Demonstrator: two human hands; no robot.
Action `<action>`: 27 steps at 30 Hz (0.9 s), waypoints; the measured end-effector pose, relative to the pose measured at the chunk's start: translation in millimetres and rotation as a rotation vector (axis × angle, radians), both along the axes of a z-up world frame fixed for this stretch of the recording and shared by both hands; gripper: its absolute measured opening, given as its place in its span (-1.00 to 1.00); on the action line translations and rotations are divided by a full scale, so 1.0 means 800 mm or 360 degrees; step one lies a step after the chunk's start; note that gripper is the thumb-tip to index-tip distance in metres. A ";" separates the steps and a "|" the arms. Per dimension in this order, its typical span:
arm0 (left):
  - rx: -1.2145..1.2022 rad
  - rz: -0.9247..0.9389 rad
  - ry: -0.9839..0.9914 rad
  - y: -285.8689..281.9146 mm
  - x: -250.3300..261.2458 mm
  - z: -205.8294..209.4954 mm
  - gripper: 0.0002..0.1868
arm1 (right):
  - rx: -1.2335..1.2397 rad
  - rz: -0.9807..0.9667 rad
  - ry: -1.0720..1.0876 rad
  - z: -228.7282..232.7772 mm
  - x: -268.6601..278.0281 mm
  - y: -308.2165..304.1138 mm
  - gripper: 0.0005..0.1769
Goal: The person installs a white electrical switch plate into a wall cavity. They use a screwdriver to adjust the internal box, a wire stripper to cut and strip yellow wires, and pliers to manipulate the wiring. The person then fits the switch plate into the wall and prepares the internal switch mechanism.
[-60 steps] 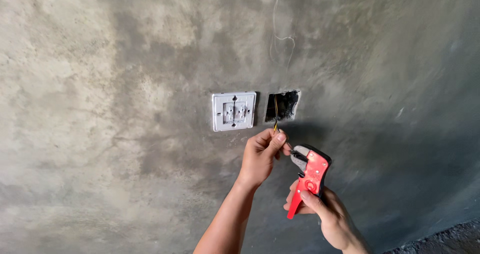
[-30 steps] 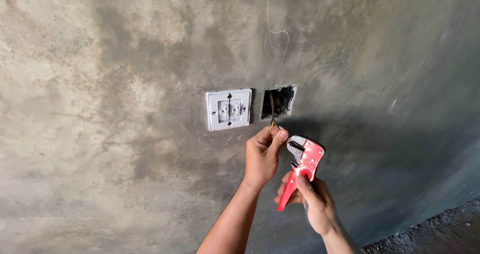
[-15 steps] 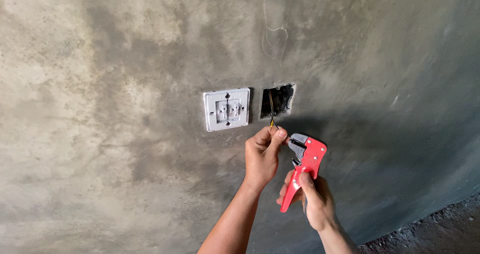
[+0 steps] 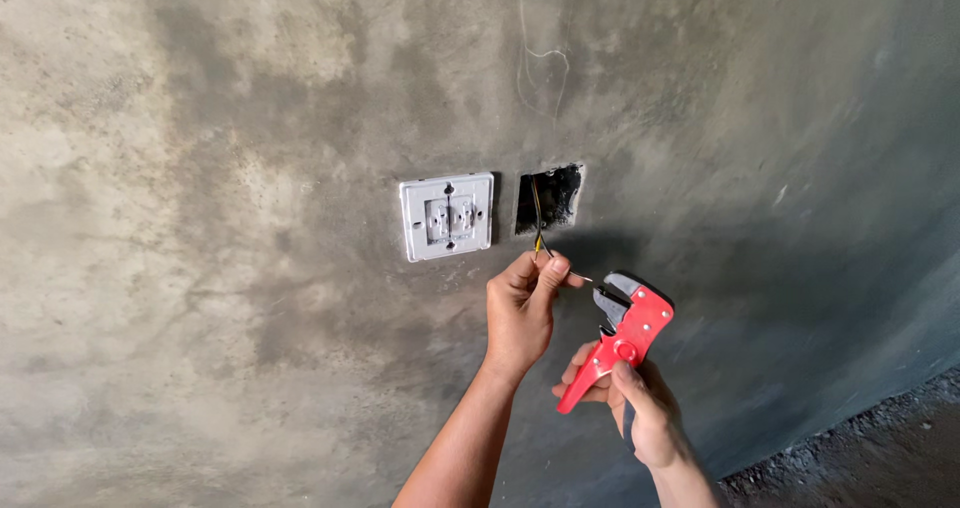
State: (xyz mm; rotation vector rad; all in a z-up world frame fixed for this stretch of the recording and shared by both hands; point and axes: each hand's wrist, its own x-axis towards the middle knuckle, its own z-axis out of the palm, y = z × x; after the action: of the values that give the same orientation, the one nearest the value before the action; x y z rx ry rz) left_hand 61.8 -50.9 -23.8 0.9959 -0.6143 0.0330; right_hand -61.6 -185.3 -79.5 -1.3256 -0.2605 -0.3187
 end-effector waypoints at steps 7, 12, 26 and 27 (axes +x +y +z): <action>-0.0009 -0.0008 0.0017 -0.002 0.002 -0.001 -0.78 | -0.0033 0.0026 0.0098 0.007 0.008 0.001 -0.32; -0.0125 -0.0140 -0.0064 0.003 0.009 -0.008 -0.76 | -0.0048 0.0004 -0.0034 0.001 0.007 0.003 -0.38; -0.0451 -0.0768 0.0539 0.088 -0.024 0.024 -0.65 | -0.0064 -0.0040 0.0298 -0.056 -0.050 -0.007 -0.45; -0.0434 -0.0744 0.0547 0.089 -0.034 0.016 -0.61 | -0.0085 -0.0093 0.0359 -0.067 -0.064 -0.013 -0.47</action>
State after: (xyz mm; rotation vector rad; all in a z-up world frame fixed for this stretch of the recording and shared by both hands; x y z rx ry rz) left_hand 34.8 19.9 -11.2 0.5580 -0.4958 -0.4486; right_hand -112.5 -195.9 -132.9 -1.4109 -0.0406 -0.2100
